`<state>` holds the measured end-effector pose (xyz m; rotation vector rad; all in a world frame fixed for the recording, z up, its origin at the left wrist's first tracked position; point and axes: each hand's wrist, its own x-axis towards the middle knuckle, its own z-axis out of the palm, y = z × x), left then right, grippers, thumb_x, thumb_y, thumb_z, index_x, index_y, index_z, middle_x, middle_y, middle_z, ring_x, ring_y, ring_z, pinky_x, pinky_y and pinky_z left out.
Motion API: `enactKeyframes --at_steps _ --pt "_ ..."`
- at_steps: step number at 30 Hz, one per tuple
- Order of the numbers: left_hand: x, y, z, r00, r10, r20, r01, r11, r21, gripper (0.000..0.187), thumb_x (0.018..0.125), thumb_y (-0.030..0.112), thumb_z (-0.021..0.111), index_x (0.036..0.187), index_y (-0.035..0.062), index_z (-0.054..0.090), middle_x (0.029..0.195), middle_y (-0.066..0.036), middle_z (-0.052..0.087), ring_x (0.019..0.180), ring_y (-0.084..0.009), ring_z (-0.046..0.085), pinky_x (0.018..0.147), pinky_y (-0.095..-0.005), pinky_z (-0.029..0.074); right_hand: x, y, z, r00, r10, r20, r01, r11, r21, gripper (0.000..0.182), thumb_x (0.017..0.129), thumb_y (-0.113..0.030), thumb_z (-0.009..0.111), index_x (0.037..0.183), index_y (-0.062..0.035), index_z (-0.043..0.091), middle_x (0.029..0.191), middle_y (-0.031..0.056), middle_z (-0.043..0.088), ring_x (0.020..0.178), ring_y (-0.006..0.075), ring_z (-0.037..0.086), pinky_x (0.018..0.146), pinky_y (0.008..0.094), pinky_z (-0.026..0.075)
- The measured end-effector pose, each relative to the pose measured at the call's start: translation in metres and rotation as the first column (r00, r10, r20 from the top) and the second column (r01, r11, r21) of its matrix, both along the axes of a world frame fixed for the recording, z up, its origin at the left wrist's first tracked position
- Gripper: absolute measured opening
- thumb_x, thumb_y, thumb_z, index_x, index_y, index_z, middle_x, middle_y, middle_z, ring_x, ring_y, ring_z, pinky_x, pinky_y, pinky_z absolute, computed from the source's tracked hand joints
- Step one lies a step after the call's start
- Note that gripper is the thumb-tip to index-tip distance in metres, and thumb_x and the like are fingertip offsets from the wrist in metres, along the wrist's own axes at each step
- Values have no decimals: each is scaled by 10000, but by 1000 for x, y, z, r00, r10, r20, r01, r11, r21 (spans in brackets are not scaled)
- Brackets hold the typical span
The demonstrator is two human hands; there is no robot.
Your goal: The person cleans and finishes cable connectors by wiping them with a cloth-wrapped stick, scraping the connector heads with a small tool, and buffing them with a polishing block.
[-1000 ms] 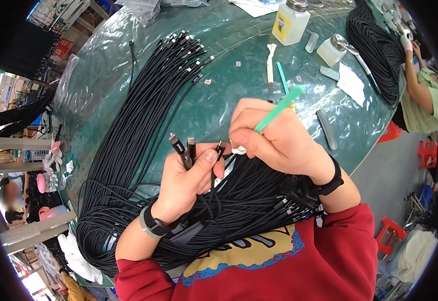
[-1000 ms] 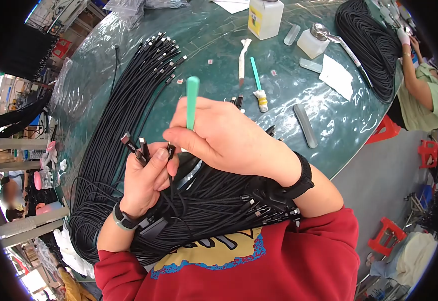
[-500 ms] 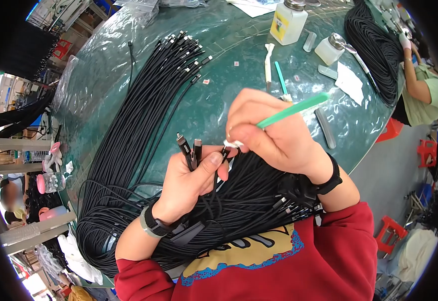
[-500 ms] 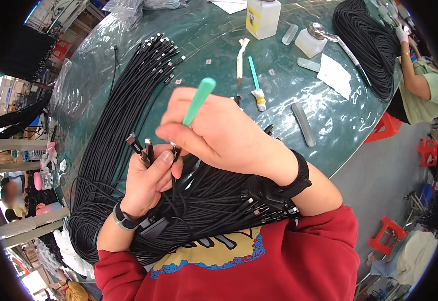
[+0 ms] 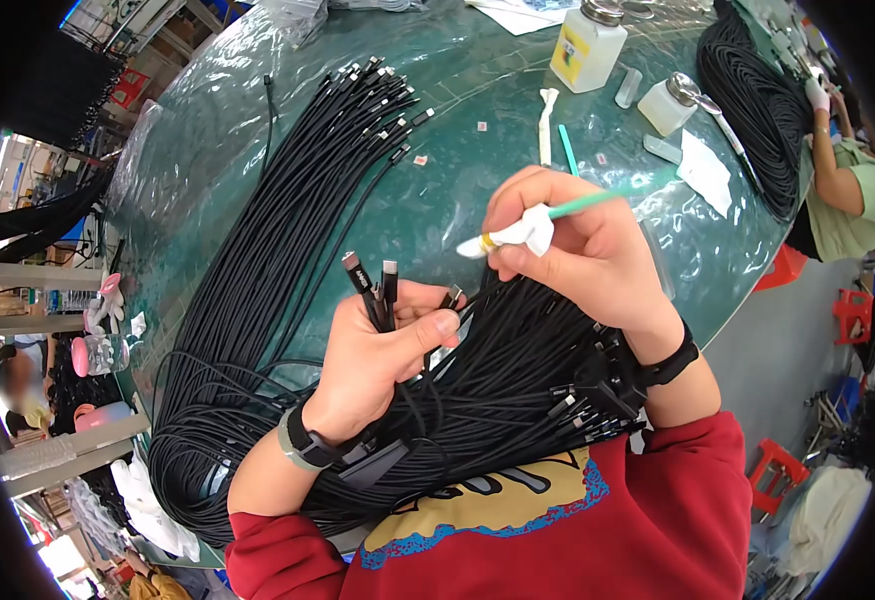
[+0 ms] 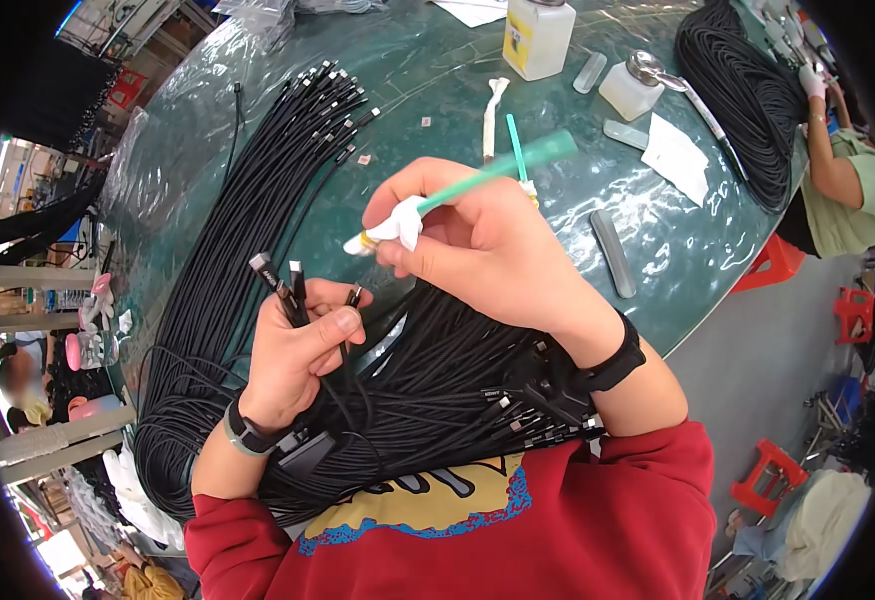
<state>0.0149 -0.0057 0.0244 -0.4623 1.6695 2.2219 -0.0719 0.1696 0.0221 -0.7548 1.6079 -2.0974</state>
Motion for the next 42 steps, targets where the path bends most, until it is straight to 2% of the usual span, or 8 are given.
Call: enactKeyframes --at_steps 8,16,25,29,33,37,40,42 --pt "3 4 -5 983 74 -168 -112 966 -232 161 697 6 649 835 -22 570 655 -69 598 454 -6 415 381 -143 246 3 -3 -1 865 53 -499 49 981 188 131 727 13 563 856 -3 550 812 79 543 738 173 532 622 265 423" --pt "4 6 -6 977 58 -207 -123 941 -315 102 703 -4 651 799 -23 620 518 83 442 461 21 329 421 -160 234 8 -10 -4 775 66 -628 81 976 202 125 715 19 552 836 -13 552 787 84 550 711 202 537 606 274 430" --pt "4 6 -6 975 39 -220 -122 918 -378 111 700 -3 655 804 -24 623 520 84 451 465 23 336 424 -154 240 9 -10 -4 782 6 -624 119 980 157 125 704 28 540 823 -11 545 760 89 554 673 212 540 584 285 435" --pt "3 7 -1 975 116 -187 -175 926 -334 112 699 -5 655 805 -21 624 538 77 472 473 23 350 429 -148 248 7 -5 -3 811 120 -573 81 947 312 129 699 38 530 818 -10 546 746 82 554 669 217 538 587 285 436" --pt "4 5 -3 984 43 -173 -102 933 -345 139 701 1 659 832 -22 619 573 51 516 477 16 370 429 -146 262 9 -12 -7 766 -21 -643 137 982 131 128 694 40 533 811 -10 547 732 78 551 659 216 537 580 284 432" --pt "2 3 -3 986 120 -119 -144 965 -218 153 719 31 655 854 -29 611 616 10 562 465 10 380 411 -149 260 5 -6 -7 819 99 -566 112 939 325 127 694 38 536 810 -11 551 732 77 547 679 216 540 584 284 432" --pt "2 -2 -4 996 35 -87 -46 990 -135 172 757 69 624 887 -40 593 640 -34 586 428 3 355 380 -158 231 5 -13 -8 791 -11 -612 96 990 106 124 689 35 541 802 -13 556 732 75 550 680 213 544 583 285 431" --pt "2 -4 -6 997 39 -61 -44 997 -69 175 766 75 614 894 -41 589 642 -41 586 419 2 342 374 -160 219 3 -11 -9 781 -30 -624 140 982 129 121 689 32 544 800 -13 557 735 75 552 684 212 545 582 285 431"
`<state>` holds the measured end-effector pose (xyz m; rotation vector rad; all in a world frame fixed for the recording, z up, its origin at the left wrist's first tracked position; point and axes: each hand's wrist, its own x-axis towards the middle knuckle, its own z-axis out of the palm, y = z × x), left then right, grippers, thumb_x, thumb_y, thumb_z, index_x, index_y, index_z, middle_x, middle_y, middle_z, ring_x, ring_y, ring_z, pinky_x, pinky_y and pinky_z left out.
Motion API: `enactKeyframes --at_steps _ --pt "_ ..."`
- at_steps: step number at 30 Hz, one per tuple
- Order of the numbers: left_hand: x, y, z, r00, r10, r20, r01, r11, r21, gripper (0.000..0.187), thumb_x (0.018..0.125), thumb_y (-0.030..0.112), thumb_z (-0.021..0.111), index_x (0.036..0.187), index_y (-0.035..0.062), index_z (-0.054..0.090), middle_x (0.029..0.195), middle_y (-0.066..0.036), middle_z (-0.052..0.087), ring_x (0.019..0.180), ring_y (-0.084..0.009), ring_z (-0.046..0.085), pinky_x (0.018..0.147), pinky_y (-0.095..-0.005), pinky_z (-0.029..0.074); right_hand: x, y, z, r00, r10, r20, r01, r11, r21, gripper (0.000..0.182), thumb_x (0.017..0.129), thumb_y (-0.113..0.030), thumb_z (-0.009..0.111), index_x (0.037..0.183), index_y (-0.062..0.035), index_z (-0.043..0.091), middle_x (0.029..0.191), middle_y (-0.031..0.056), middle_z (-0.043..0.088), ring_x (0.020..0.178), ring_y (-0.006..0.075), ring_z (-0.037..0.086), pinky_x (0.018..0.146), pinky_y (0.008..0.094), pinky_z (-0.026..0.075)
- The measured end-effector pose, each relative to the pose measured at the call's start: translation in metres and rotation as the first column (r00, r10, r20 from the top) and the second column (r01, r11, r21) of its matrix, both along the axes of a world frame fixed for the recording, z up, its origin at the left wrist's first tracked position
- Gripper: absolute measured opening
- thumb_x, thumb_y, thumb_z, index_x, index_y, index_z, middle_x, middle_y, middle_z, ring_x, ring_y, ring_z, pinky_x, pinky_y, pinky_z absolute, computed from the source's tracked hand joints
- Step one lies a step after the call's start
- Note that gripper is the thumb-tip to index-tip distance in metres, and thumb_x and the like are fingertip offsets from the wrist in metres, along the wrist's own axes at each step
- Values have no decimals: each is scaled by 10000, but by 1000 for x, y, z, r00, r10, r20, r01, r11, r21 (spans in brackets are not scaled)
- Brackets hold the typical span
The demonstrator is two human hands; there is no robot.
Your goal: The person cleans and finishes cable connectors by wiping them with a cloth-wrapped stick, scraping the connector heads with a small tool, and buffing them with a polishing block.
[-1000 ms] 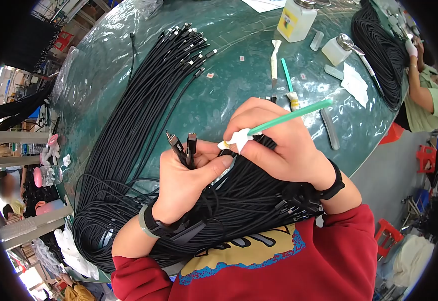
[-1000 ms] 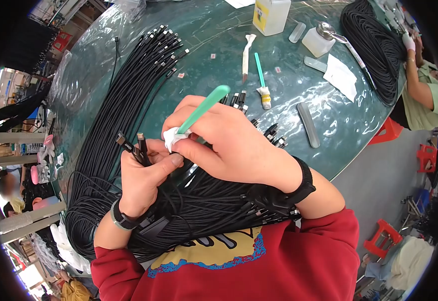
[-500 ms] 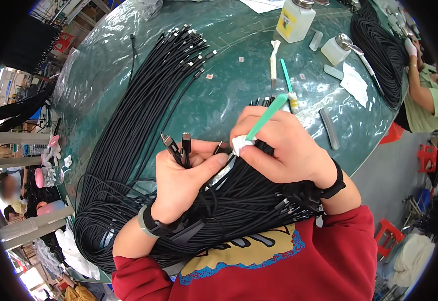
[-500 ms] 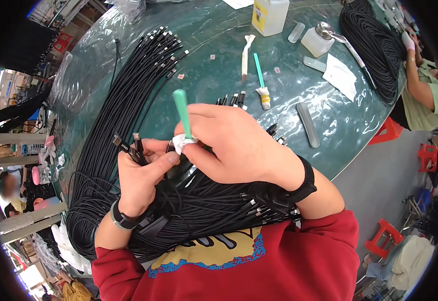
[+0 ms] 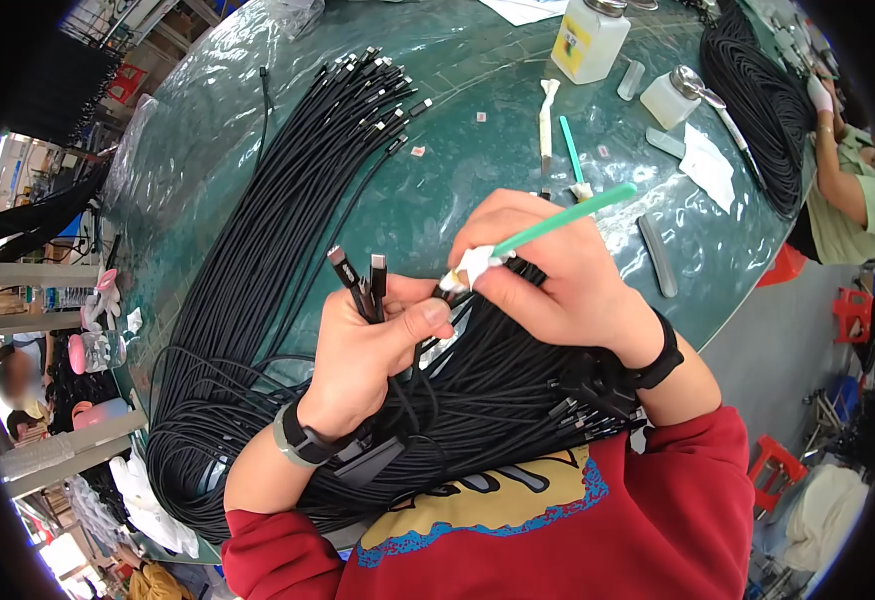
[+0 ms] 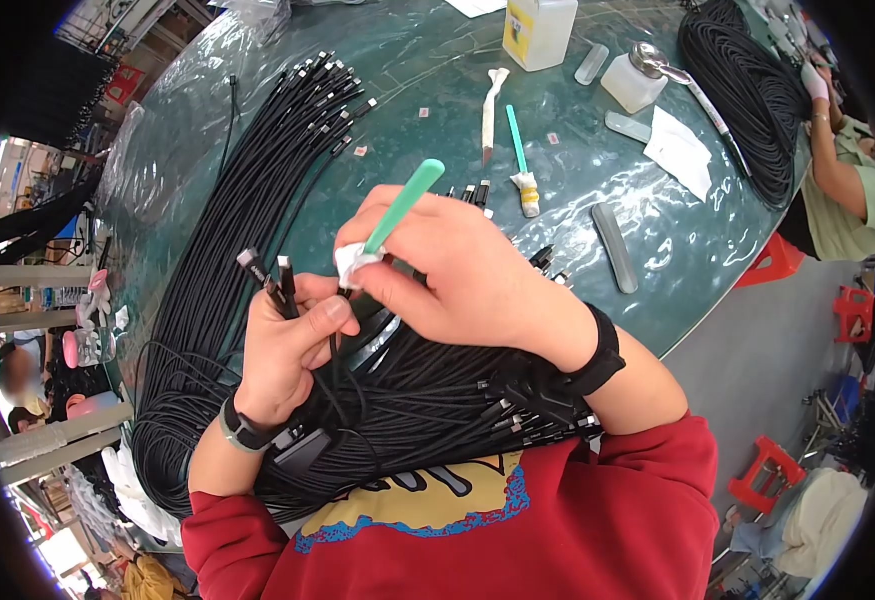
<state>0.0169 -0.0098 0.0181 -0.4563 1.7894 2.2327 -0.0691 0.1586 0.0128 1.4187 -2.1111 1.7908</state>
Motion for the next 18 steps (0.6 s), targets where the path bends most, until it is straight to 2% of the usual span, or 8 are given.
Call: enactKeyframes --at_steps 2,3,7,10,11,14,15,18 --pt "-1 -2 -1 999 2 35 -7 991 134 183 783 89 594 909 -43 581 645 -54 588 401 0 315 361 -164 194 -4 1 1 996 -80 -43 82 995 49 115 688 27 549 796 -13 560 741 75 556 692 210 546 581 287 432" --pt "-2 -2 -1 1000 1 31 -5 991 134 183 783 89 594 909 -43 581 645 -54 588 401 0 315 361 -164 194 -3 0 1 996 -82 -47 84 995 48 115 688 27 549 796 -13 560 741 75 556 692 210 546 581 287 432" --pt "1 -1 0 1000 3 24 -7 987 161 196 789 90 584 933 -41 572 642 -61 585 389 -4 292 357 -166 182 4 -5 0 997 20 -74 -24 998 -58 119 683 24 556 794 -17 564 741 77 562 680 209 549 571 291 430" --pt "-1 -2 1 1000 -17 25 12 984 180 183 774 71 595 922 -37 579 650 -55 588 397 1 307 360 -160 187 0 0 1 990 -141 16 142 989 -41 117 682 23 558 789 -24 566 734 76 564 676 215 552 573 293 431" --pt "-1 -1 1 1000 -19 23 14 984 180 183 774 71 595 922 -37 579 650 -55 588 397 1 307 360 -160 187 0 0 0 990 -143 14 143 989 -41 117 682 23 558 789 -24 566 734 76 564 676 215 552 573 293 431" --pt "0 2 -2 998 61 -2 -61 998 7 177 742 58 617 893 -17 564 641 -82 586 386 -8 345 352 -151 216 5 -4 -3 989 -123 -84 126 992 23 118 679 23 558 784 -30 567 731 76 567 664 215 552 568 288 427" --pt "1 3 -1 998 60 -2 -60 998 5 177 742 58 617 893 -17 564 641 -82 586 386 -8 345 352 -151 216 5 -4 -2 989 -125 -84 127 992 21 118 679 23 558 784 -30 567 731 76 567 664 215 552 568 288 427" --pt "0 7 0 994 92 -59 -101 980 -170 155 720 32 629 858 -10 575 657 -87 598 414 -12 393 358 -144 231 1 2 1 989 -132 -64 132 991 -13 121 680 22 560 790 -29 560 731 74 563 650 215 549 562 280 424"
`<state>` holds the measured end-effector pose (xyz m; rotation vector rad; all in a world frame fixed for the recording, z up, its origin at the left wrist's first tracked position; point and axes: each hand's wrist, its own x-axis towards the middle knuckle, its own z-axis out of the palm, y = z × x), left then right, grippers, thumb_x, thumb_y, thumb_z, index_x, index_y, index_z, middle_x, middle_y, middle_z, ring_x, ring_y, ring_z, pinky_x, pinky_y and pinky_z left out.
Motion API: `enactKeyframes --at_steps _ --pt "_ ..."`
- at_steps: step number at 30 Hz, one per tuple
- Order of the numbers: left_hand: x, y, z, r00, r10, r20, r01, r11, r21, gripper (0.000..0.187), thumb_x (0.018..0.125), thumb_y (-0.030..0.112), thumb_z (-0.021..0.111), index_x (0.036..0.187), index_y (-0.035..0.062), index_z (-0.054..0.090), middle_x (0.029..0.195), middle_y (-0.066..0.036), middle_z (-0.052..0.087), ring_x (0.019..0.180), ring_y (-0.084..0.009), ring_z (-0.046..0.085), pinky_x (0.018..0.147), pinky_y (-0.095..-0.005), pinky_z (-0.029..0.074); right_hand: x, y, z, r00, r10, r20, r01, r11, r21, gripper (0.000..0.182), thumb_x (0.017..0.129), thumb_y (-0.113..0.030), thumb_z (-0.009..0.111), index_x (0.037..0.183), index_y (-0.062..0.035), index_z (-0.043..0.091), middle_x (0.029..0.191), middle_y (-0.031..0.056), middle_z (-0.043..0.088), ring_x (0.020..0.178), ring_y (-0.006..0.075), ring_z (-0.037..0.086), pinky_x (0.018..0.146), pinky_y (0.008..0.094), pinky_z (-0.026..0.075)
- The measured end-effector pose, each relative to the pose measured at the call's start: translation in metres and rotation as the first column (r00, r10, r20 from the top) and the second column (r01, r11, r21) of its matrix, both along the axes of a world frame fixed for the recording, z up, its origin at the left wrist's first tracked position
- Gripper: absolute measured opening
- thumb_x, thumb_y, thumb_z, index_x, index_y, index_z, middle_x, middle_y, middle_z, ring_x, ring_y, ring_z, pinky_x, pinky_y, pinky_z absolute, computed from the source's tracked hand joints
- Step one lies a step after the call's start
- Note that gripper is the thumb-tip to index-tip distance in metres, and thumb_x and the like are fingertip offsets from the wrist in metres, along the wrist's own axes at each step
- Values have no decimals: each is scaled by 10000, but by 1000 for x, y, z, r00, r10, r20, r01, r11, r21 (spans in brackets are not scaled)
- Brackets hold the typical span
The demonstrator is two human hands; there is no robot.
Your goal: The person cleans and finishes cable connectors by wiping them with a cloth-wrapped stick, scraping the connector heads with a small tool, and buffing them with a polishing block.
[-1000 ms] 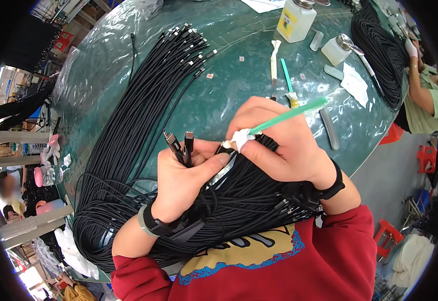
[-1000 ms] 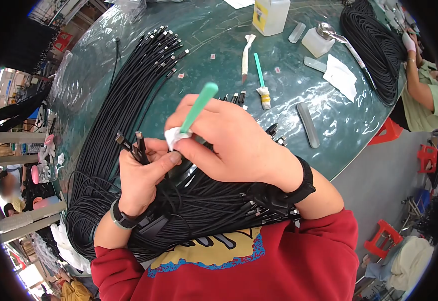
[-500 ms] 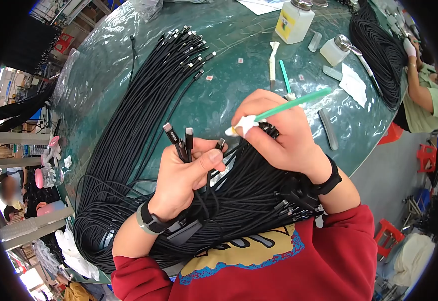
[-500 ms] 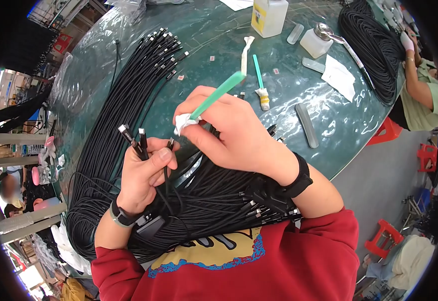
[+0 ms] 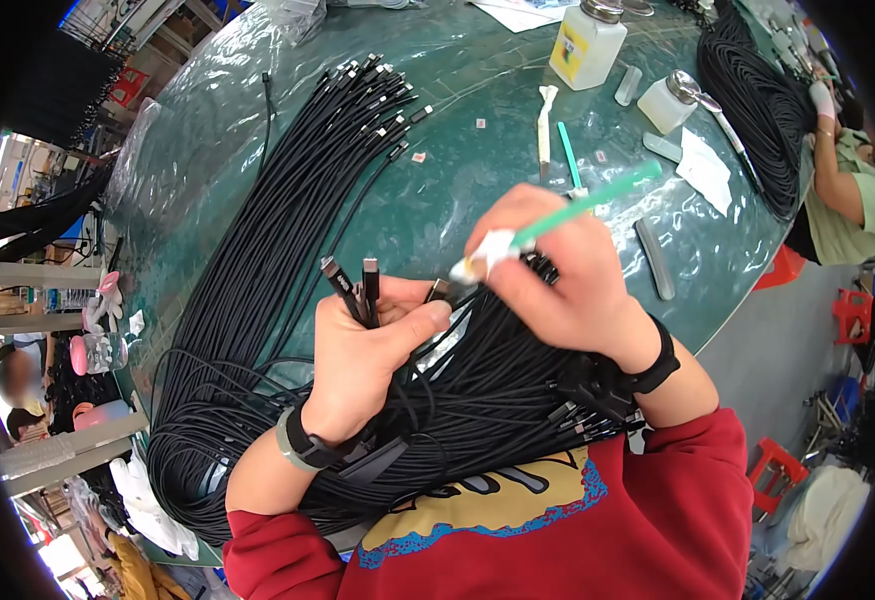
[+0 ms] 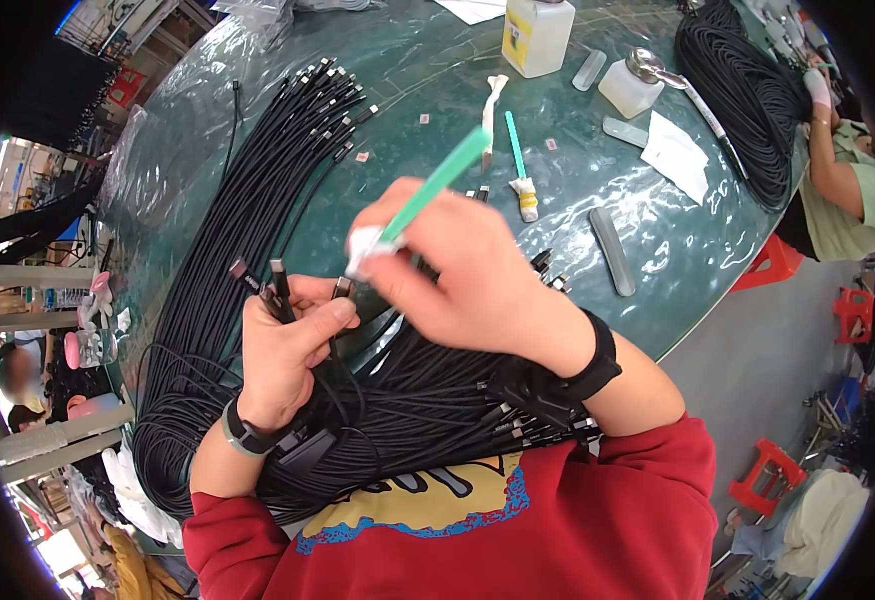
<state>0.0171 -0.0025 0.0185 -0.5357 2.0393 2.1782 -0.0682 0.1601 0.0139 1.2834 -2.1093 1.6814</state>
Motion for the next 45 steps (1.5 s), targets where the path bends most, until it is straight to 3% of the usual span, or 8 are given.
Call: enactKeyframes --at_steps 5,8,17,21,24,28,32,45 --pt "0 -1 1 998 14 57 -19 996 89 124 700 14 642 814 -10 596 651 -48 592 442 -3 397 384 -140 248 1 -4 -5 999 -15 -28 16 999 42 128 689 26 554 806 -28 554 724 75 559 640 200 547 553 270 420" --pt "3 2 -2 989 -31 -144 -15 952 -305 114 679 -12 652 785 -11 612 646 -6 579 459 5 381 409 -140 257 4 -4 1 990 -77 121 83 995 -46 116 704 24 546 808 -27 548 716 65 554 618 165 541 541 249 412" --pt "2 7 0 977 -61 -205 -24 920 -392 137 685 6 661 807 -30 610 599 29 546 472 10 376 420 -149 269 9 -5 -3 983 -46 178 47 999 -5 127 710 9 555 835 -13 540 699 35 545 561 102 513 503 213 388" --pt "-3 6 1 995 -100 18 102 986 -130 168 763 84 617 892 -24 606 636 23 525 509 -5 388 454 -155 301 3 -1 -1 982 -168 86 157 979 128 127 745 -15 559 868 -4 529 717 29 543 565 94 512 498 207 396" --pt "-4 8 3 999 -44 7 39 942 333 236 854 133 478 1011 -35 533 765 -37 540 460 -22 339 419 -170 263 0 4 7 740 84 667 128 957 -262 123 787 -49 557 894 1 521 756 29 540 578 91 515 503 203 413" --pt "-2 -2 -8 994 -51 -92 90 869 487 291 880 144 415 1098 -36 482 839 -61 516 471 -37 313 434 -175 261 -2 3 3 575 307 758 -29 934 -356 126 809 -72 554 904 3 517 789 32 536 597 87 517 529 197 426" --pt "2 -1 -6 986 -136 -95 158 946 282 272 871 139 438 1059 -51 484 792 -48 501 486 -35 310 443 -177 263 1 2 1 659 205 723 6 961 -278 129 804 -74 563 899 2 519 785 30 536 602 90 518 545 198 425" --pt "3 -1 -14 988 -141 -58 153 921 358 273 876 155 461 1060 -39 514 702 4 493 500 -21 311 444 -173 242 10 -10 -7 978 -17 209 3 997 71 128 747 -11 578 867 -5 533 757 44 543 643 96 517 546 209 397"
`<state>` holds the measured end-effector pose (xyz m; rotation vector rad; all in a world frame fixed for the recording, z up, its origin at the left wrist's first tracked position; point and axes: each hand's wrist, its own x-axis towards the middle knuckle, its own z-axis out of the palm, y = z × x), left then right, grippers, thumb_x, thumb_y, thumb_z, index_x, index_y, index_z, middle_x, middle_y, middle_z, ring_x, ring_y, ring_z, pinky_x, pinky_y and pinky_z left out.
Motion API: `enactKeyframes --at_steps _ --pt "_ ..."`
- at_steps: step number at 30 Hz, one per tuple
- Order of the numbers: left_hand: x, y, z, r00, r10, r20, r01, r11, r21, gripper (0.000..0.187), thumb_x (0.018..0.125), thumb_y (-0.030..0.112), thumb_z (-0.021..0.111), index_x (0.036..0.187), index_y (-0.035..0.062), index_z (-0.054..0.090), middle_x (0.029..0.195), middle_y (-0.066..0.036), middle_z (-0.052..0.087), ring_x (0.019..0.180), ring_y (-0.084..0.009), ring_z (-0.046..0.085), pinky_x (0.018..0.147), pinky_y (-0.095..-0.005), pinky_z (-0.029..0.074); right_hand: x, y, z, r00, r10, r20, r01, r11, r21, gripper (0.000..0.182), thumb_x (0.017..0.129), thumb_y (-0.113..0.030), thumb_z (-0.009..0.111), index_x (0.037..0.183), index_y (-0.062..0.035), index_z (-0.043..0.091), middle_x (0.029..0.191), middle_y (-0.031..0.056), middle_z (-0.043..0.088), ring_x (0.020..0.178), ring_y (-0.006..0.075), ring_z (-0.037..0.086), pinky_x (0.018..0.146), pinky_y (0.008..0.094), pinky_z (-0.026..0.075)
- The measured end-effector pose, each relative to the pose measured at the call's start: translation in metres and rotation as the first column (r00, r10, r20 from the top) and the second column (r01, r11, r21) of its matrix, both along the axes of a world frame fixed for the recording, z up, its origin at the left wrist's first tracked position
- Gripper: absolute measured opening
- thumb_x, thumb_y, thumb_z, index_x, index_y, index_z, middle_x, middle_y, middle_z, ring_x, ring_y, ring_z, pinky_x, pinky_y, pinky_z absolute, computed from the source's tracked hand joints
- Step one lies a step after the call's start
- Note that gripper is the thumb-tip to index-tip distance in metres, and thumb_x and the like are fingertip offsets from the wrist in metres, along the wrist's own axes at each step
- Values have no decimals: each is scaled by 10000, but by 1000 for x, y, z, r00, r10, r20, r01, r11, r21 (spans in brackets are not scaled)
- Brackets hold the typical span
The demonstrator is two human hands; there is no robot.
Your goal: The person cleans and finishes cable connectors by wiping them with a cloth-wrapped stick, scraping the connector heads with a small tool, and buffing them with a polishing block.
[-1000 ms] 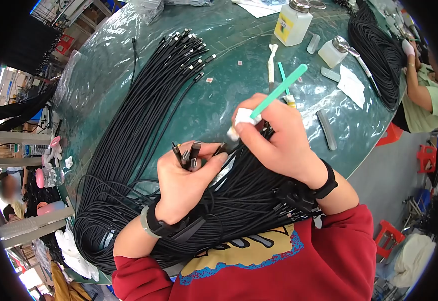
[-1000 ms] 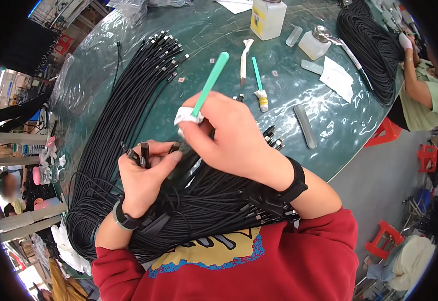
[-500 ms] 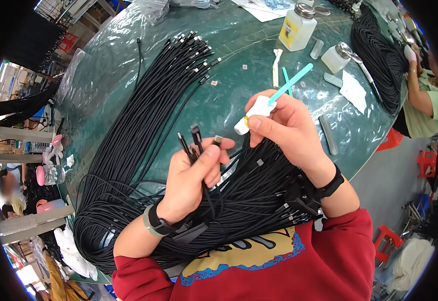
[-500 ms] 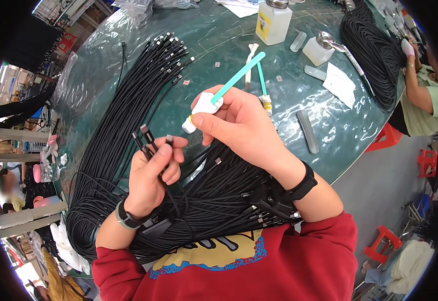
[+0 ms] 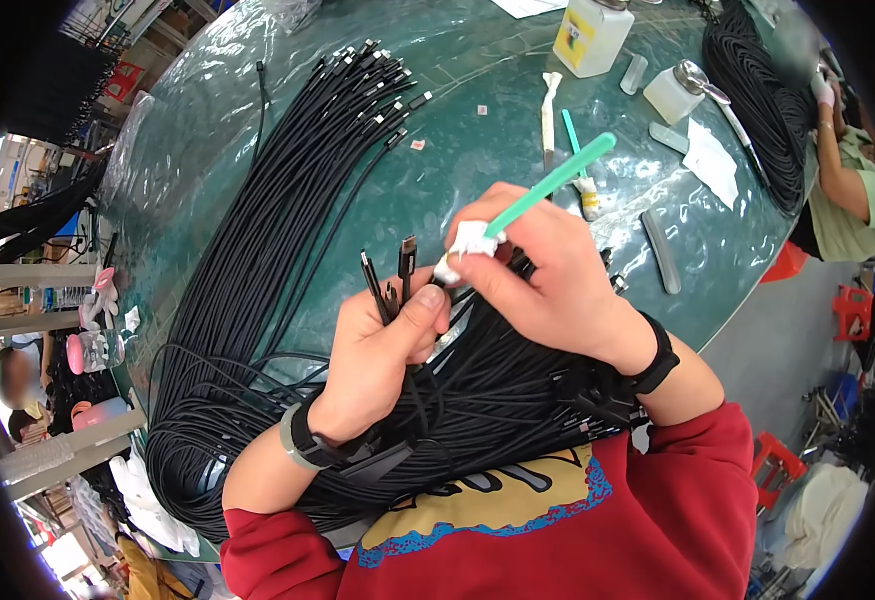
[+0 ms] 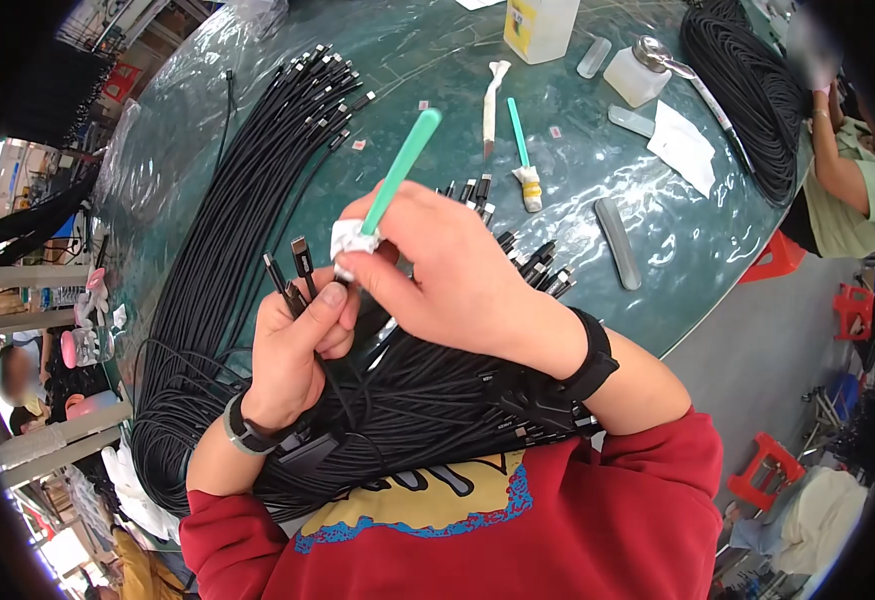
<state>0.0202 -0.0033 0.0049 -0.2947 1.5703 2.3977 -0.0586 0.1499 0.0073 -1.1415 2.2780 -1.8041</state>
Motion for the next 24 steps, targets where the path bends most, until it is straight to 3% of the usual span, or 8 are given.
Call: enactKeyframes --at_steps 3,8,11,16,19,20,22,24 --pt "-2 1 5 998 -8 62 8 1000 1 275 874 158 465 1060 -38 514 684 20 471 491 -15 297 431 -171 218 -4 2 1 986 -67 153 86 989 -121 123 755 -17 575 868 -3 530 753 39 544 637 96 518 541 202 392" --pt "-1 1 6 998 -39 53 39 999 1 286 873 163 467 1069 -42 510 677 27 460 484 -12 285 429 -171 213 -1 2 0 980 -11 201 18 999 -33 114 762 -11 567 870 -3 529 742 28 536 655 81 508 556 201 386" --pt "-3 1 8 997 -35 75 37 999 -23 297 874 151 457 1079 -61 494 656 23 458 480 -12 287 430 -170 214 -6 6 -3 969 -27 246 70 983 -168 87 799 -40 528 873 5 524 740 14 530 679 64 495 578 203 384" --pt "-5 5 7 998 -51 41 50 999 13 301 870 131 446 1084 -79 478 632 7 475 475 -16 290 429 -171 220 -19 45 23 961 -196 193 213 974 -71 95 807 -55 497 873 5 529 741 -3 532 697 55 485 602 207 385" --pt "-3 6 9 999 5 32 -4 999 -34 289 866 130 440 1068 -71 481 581 -9 463 451 -27 269 418 -179 217 -20 86 35 864 -500 59 482 856 188 148 778 -104 515 867 12 536 731 38 557 682 104 519 603 246 406" --pt "-3 7 9 1000 -6 25 7 1000 -19 289 866 130 440 1068 -71 481 581 -9 463 451 -27 269 418 -179 217 -18 98 34 859 -510 46 493 847 197 148 778 -104 515 867 12 536 731 38 557 682 104 519 603 246 406" --pt "0 7 11 1000 -15 4 15 999 -42 277 866 135 441 1043 -70 497 566 -8 467 452 -25 283 418 -179 218 -15 120 18 782 -539 -313 588 468 660 202 725 -137 561 854 17 541 716 94 570 665 178 547 605 292 420" --pt "3 6 11 1000 -7 -8 6 998 -61 272 866 137 442 1031 -70 505 559 -8 470 452 -23 290 418 -179 219 -9 133 -5 772 -536 -343 596 421 683 225 713 -152 575 850 23 539 706 111 566 655 201 549 604 307 421"
